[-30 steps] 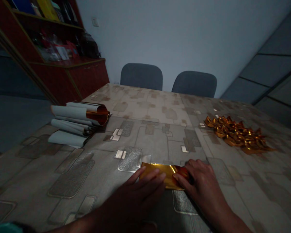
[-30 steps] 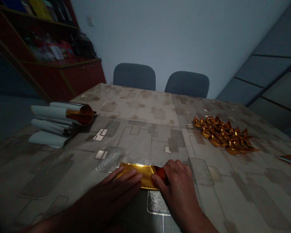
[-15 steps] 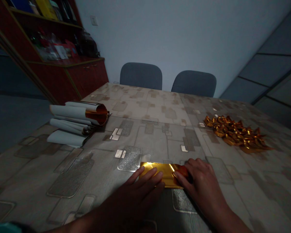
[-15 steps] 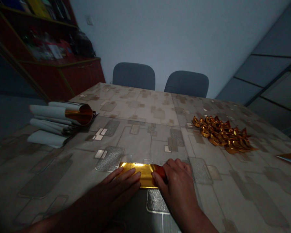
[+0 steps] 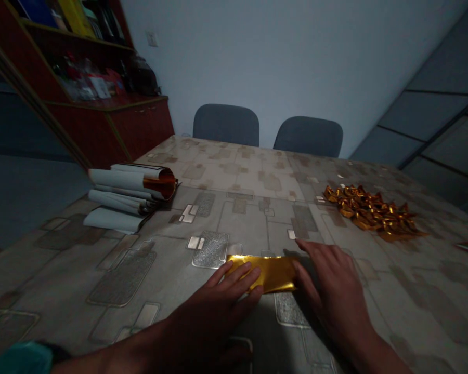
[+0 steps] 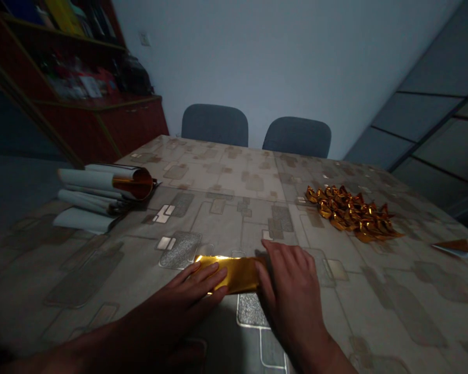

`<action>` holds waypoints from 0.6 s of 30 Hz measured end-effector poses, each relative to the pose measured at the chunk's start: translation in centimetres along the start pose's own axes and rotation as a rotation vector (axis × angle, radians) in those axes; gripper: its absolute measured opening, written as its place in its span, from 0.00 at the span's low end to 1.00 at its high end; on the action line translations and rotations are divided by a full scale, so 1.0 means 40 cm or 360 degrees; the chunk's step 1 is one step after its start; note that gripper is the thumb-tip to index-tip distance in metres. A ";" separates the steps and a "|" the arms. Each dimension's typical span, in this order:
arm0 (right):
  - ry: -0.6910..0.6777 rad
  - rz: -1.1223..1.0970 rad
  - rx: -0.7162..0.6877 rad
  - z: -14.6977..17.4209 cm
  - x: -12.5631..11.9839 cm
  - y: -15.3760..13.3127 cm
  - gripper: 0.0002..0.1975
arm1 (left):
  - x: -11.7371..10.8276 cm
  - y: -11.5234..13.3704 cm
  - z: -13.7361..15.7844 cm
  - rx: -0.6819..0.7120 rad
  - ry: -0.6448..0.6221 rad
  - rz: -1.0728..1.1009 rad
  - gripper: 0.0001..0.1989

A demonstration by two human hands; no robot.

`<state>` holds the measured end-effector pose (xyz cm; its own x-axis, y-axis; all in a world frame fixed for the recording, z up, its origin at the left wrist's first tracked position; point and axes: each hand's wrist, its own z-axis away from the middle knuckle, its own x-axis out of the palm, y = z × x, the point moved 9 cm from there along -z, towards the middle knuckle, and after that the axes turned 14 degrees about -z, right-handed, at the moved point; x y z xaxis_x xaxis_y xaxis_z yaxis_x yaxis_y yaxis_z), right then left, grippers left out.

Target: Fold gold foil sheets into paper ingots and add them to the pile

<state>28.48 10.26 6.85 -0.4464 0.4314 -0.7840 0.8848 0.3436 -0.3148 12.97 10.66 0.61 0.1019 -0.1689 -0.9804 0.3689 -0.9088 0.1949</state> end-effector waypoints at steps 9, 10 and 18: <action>-0.0403 -0.0188 -0.0306 0.101 0.106 -0.155 0.17 | -0.009 0.000 0.003 0.0024 0.0095 -0.0023 0.43; -0.0393 -0.0153 -0.0326 0.108 0.105 -0.150 0.18 | -0.008 -0.001 0.003 0.0030 0.0095 -0.0037 0.43; -0.0384 0.0037 -0.0392 0.140 0.083 -0.116 0.21 | -0.019 -0.002 0.004 0.0077 -0.0041 -0.0093 0.44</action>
<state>23.64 5.44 2.73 -0.3559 0.2421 -0.9026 0.8225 0.5397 -0.1795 12.69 10.81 1.34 0.0574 -0.1241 -0.9906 0.3281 -0.9348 0.1361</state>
